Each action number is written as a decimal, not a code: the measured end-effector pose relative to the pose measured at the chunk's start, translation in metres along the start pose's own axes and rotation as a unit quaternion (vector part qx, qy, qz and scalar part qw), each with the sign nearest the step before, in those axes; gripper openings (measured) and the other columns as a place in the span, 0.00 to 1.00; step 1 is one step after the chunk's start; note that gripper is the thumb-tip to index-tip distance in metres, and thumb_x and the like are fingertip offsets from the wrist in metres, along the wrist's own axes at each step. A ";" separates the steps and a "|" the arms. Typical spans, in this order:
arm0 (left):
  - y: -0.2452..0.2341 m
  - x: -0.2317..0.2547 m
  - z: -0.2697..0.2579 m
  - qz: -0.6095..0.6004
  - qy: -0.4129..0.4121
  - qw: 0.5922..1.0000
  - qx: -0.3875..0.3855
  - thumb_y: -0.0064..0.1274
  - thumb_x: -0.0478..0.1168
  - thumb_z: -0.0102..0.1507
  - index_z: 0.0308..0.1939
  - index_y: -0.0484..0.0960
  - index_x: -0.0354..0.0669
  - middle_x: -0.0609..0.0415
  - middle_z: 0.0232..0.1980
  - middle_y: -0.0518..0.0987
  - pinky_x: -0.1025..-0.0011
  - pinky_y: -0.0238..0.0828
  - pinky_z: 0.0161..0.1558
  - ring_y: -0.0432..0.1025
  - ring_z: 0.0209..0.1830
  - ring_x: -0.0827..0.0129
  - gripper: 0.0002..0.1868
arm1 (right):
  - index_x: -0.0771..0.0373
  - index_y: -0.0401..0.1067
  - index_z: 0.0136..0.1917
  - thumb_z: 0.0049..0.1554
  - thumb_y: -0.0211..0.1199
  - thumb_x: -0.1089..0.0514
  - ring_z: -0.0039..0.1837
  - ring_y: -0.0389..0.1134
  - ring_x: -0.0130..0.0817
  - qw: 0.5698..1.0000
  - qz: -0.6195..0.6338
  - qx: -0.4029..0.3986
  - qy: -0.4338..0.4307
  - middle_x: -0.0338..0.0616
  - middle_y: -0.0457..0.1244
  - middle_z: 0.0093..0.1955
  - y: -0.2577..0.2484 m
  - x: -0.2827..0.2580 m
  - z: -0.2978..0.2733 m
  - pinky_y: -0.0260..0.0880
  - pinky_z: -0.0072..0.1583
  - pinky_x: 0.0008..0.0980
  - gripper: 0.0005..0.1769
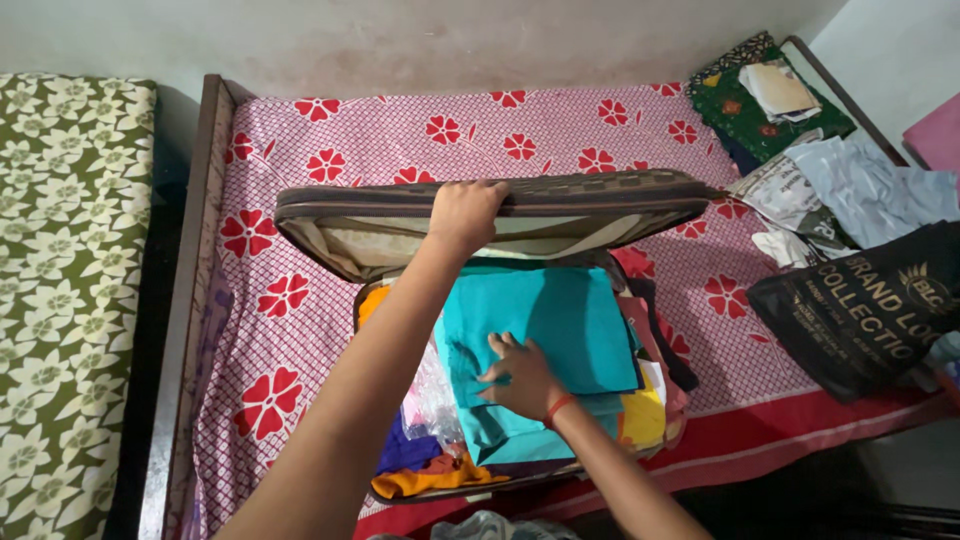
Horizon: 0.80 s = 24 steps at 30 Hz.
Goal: The person organizes a suitcase on a bed by removing various folded clothes and retail bags, then rearranging and placing several items back inside.
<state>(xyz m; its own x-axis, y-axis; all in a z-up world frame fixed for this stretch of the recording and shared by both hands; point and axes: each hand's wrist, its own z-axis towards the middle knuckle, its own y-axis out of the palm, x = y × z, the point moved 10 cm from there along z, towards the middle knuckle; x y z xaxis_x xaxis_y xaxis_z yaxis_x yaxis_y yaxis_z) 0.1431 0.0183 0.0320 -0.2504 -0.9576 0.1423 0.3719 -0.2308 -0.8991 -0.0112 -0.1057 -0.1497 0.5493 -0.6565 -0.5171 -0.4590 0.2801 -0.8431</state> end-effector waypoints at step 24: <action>0.005 -0.003 0.000 0.007 0.013 1.000 0.015 0.54 0.34 0.56 0.46 0.82 0.51 0.51 0.42 0.83 0.56 0.75 0.42 0.80 0.42 0.55 0.14 | 0.47 0.38 0.84 0.58 0.56 0.28 0.86 0.23 0.59 0.984 -0.144 -0.101 0.012 0.44 0.31 0.88 0.011 -0.044 -0.023 0.21 0.75 0.73 0.52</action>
<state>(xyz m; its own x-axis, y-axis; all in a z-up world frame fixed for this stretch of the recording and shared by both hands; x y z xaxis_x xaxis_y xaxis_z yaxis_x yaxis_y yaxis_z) 0.1460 0.0196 0.0271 -0.2685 -0.9561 0.1177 0.4015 -0.2221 -0.8885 -0.0564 -0.0899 -0.1328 0.6623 -0.7046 -0.2547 -0.4173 -0.0646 -0.9065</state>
